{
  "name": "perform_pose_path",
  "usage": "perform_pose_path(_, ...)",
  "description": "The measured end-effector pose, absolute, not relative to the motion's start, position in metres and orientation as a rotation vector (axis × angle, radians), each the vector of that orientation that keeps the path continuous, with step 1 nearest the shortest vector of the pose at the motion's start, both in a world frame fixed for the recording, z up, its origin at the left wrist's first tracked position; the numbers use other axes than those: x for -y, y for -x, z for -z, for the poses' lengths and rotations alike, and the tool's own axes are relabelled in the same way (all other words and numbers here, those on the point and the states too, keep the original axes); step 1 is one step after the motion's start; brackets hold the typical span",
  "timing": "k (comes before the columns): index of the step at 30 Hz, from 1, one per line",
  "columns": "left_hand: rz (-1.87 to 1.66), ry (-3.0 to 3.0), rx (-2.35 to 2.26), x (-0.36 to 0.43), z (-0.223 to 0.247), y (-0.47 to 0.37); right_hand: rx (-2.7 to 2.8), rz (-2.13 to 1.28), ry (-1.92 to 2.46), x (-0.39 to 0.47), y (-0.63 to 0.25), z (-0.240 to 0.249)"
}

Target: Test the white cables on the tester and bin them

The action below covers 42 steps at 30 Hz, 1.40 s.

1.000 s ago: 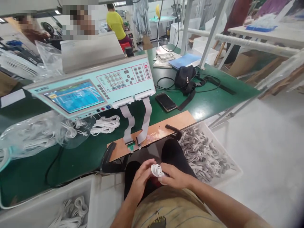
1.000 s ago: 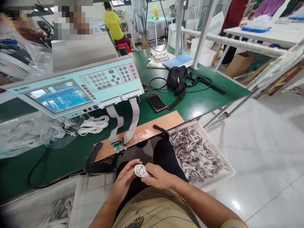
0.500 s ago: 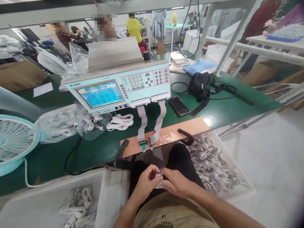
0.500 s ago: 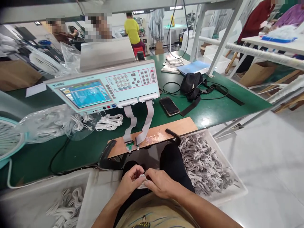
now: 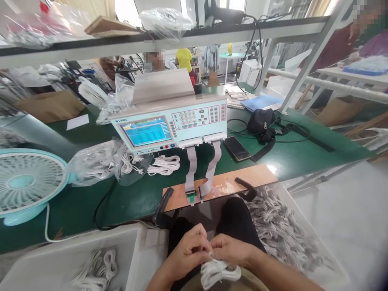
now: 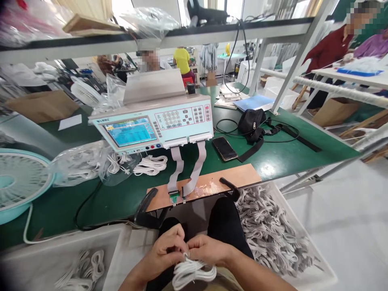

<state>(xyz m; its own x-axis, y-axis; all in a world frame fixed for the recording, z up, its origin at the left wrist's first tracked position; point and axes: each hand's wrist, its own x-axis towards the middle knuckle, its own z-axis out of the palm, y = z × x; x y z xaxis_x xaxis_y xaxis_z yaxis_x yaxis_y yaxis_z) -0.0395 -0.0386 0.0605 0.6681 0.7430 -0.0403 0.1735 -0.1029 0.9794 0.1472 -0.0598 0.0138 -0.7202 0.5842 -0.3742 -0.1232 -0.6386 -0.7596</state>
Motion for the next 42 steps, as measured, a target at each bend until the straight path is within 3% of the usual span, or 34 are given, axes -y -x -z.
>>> perform_pose_path(6,-0.596,-1.9,-0.704,0.046,-0.065,0.041,1.211,-2.511,0.811,0.052,-0.148,-0.016)
perform_pose_path(8,-0.734,-1.853,-0.845,0.044,-0.056,0.04,1.287,-2.285,0.871,0.044,-0.146,-0.02)
perform_pose_path(13,-1.036,-1.195,-1.22,0.028,-0.021,0.027,1.604,-1.253,1.126,0.019,-0.137,-0.024)
perform_pose_path(15,-1.015,-0.858,-1.229,0.022,-0.011,0.021,1.682,-1.077,1.179,0.013,-0.135,-0.021)
perform_pose_path(18,-0.963,-0.578,-1.193,0.016,-0.006,0.018,1.636,-1.079,1.23,0.009,-0.134,-0.015)
perform_pose_path(29,-1.135,-0.503,-1.188,0.014,-0.016,0.011,1.263,-1.29,1.192,0.001,-0.121,-0.006)
perform_pose_path(42,-1.021,-0.858,-1.206,0.008,-0.009,0.018,1.283,-1.238,1.215,0.002,-0.125,-0.007)
